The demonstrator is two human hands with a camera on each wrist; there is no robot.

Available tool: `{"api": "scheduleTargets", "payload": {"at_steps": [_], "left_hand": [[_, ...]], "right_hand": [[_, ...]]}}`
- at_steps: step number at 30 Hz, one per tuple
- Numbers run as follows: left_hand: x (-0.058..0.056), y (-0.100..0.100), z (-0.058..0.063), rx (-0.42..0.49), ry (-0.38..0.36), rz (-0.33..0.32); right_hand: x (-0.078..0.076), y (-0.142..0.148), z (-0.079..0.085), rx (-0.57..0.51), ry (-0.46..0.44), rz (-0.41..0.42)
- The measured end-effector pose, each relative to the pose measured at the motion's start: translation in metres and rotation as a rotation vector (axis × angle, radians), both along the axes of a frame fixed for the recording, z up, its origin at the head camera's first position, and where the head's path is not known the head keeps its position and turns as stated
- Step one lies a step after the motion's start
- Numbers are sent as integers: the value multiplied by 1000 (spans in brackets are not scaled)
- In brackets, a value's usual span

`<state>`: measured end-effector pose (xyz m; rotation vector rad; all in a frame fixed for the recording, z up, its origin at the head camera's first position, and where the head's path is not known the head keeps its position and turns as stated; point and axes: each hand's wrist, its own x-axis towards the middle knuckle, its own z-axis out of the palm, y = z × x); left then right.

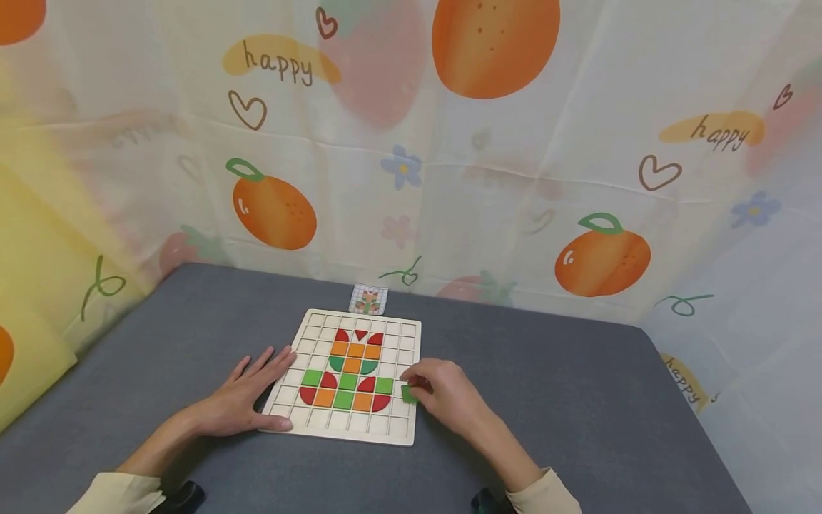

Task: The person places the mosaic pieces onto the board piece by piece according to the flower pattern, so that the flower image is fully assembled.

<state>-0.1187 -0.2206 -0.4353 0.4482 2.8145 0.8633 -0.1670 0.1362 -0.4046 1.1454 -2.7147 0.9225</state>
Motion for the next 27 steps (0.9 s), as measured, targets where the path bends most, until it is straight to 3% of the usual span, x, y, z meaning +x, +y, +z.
{"api": "scheduleTargets", "payload": {"at_steps": [11, 18, 27], "left_hand": [[-1, 0, -1, 0, 6, -1], [-1, 1, -2, -1, 8, 2], [-1, 1, -1, -6, 12, 3]], "right_hand": [[3, -32, -4, -106, -100, 49], [8, -51, -2, -158, -241, 94], [16, -65, -10, -112, -175, 113]]}}
